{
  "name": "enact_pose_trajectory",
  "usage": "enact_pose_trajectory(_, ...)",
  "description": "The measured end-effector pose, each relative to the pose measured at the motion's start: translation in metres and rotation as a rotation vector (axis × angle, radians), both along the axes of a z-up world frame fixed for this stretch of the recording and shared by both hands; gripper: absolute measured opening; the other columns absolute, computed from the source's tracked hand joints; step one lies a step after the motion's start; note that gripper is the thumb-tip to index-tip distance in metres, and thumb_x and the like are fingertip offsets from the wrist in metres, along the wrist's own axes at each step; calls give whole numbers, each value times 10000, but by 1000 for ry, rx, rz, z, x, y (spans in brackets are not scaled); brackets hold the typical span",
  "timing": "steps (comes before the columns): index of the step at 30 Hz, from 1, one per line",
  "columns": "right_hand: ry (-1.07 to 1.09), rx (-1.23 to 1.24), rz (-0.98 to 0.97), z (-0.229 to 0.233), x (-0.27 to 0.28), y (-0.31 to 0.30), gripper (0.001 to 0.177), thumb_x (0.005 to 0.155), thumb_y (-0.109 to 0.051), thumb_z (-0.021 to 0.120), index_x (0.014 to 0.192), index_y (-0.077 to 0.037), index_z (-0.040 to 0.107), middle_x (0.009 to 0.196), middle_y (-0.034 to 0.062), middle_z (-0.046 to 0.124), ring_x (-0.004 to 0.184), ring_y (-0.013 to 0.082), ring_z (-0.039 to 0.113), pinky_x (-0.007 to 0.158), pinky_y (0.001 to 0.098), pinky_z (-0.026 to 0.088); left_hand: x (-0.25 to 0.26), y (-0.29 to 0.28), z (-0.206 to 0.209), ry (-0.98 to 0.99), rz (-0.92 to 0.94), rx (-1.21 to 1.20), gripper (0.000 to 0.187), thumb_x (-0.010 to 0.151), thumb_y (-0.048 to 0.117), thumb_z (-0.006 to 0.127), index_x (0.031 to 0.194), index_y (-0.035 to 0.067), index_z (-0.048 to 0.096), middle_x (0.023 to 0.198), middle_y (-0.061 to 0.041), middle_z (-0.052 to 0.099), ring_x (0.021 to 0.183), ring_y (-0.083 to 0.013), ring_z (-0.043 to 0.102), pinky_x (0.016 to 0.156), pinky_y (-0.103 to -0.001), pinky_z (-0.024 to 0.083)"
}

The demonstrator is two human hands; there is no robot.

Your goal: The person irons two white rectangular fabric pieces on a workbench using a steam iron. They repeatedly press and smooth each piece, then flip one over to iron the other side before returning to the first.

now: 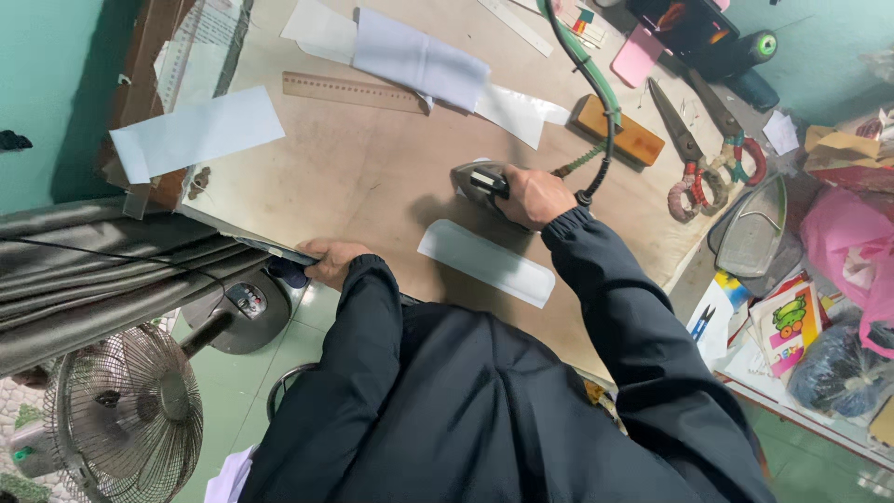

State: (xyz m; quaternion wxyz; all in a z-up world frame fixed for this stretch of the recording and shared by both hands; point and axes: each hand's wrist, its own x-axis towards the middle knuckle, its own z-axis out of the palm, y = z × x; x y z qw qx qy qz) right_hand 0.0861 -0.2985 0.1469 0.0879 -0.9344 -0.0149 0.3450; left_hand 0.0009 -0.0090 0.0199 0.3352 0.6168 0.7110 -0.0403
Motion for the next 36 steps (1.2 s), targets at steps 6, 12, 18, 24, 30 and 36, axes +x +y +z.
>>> enact_pose_trajectory(6,-35,10,80,-10,23,26,410,856,-485,629,1092,-150,638,976,177,728,980,374,720,856,511,587,7,-6,-7,27,48,164,579,1057,556,305,1354,61,346,1295,-135,441,1202,-264,555,993,-379,514)
enact_pose_trajectory(12,-58,84,77,-2,40,53,364,828,-418,614,1034,-125,676,978,186,741,993,364,725,871,502,591,-19,17,-88,-103,221,179,549,986,719,332,1306,278,400,1172,-26,558,1119,-202,605,916,-372,536)
enact_pose_trajectory(18,-170,113,122,-18,43,67,451,776,-489,622,998,-101,684,924,185,744,914,373,737,812,507,610,-1,-2,-4,-56,145,190,566,1027,564,284,1274,70,411,1286,-226,527,1215,-374,566,1025,-464,497)
enact_pose_trajectory(24,-163,165,127,-8,40,67,417,791,-485,622,920,-98,706,868,175,736,836,369,736,748,485,615,-5,9,-22,-58,138,56,744,1015,706,127,1403,96,300,1387,-182,404,1303,-333,475,1060,-495,453)
enact_pose_trajectory(30,-135,166,151,-5,43,70,443,824,-458,605,1003,-65,700,915,190,736,873,371,732,754,504,619,-1,0,0,-41,89,82,700,1048,622,91,1360,36,316,1350,-200,415,1264,-374,472,1047,-510,418)
enact_pose_trajectory(36,-124,176,165,-24,34,59,473,835,-456,633,1069,-49,683,976,200,732,935,367,724,802,506,616,1,1,-3,-14,90,66,801,1040,656,99,1457,-9,255,1455,-247,379,1347,-395,426,1109,-502,389)
